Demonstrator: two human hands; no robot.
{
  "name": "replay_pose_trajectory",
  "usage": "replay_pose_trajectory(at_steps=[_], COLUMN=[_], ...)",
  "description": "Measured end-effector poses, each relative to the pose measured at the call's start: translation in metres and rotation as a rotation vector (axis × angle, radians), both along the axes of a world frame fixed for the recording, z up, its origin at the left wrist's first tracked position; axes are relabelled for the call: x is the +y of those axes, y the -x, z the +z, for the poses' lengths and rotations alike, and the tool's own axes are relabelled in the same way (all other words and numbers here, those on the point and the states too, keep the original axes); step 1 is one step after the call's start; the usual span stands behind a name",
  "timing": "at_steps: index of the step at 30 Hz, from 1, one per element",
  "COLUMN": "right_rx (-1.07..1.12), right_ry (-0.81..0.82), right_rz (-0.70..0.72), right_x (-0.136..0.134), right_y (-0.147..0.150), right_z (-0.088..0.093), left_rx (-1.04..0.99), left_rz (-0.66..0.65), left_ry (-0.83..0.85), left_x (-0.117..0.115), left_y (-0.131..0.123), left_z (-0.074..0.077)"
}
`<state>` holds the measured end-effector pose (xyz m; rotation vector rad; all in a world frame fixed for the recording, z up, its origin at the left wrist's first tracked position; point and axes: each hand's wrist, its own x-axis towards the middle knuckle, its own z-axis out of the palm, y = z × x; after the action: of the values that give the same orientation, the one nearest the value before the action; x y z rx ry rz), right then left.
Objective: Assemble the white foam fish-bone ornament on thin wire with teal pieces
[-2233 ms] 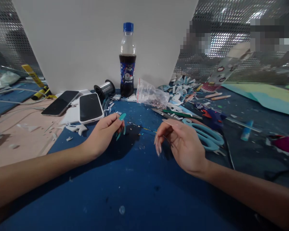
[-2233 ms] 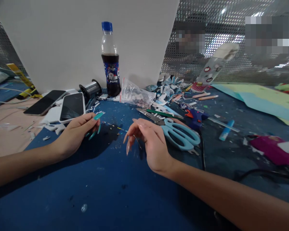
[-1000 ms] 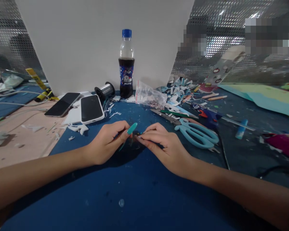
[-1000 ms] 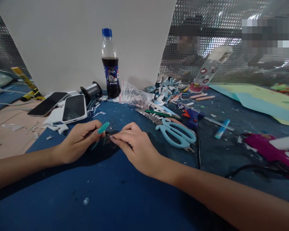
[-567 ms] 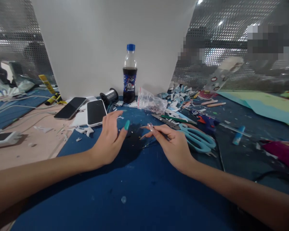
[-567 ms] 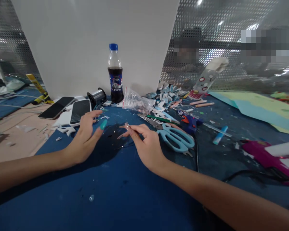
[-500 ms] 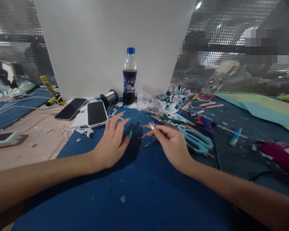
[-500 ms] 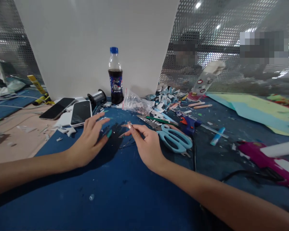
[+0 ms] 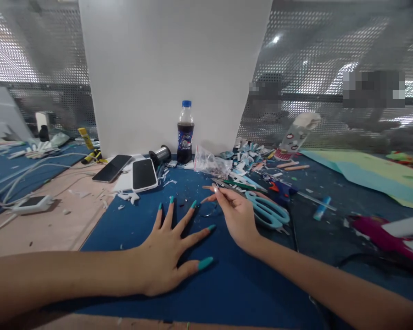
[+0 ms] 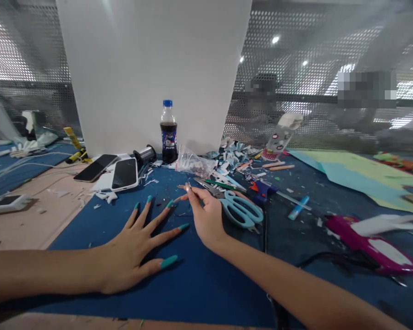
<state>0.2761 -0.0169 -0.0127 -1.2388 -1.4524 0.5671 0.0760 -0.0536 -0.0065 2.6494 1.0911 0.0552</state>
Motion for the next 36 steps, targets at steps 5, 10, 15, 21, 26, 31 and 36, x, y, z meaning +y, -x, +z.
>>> replay_pose_trajectory(at_steps=[5, 10, 15, 21, 26, 31, 36], right_rx=[0.021, 0.023, 0.017, 0.027, 0.002, -0.012, -0.023], right_ry=[-0.024, -0.026, -0.037, -0.053, -0.073, -0.059, -0.032], right_rz=[0.026, 0.003, -0.031, -0.046, -0.047, -0.060, -0.065], right_x=[-0.002, -0.006, -0.004, 0.001, 0.004, 0.010, 0.009], right_y=[-0.001, -0.001, -0.001, -0.002, -0.005, -0.007, -0.004], right_z=[0.001, 0.006, 0.005, 0.000, 0.002, 0.001, 0.001], left_rx=[0.012, 0.026, 0.018, 0.030, -0.016, -0.047, -0.092], left_rz=[-0.033, 0.005, 0.024, 0.042, 0.080, 0.126, 0.150], left_ry=[-0.005, -0.030, -0.063, -0.051, -0.134, -0.171, -0.221], left_x=[0.007, 0.023, 0.040, 0.063, 0.101, 0.139, 0.141], left_y=[-0.007, -0.016, -0.023, -0.032, -0.040, -0.050, -0.049], left_z=[0.005, -0.002, -0.008, -0.012, -0.023, -0.027, -0.019])
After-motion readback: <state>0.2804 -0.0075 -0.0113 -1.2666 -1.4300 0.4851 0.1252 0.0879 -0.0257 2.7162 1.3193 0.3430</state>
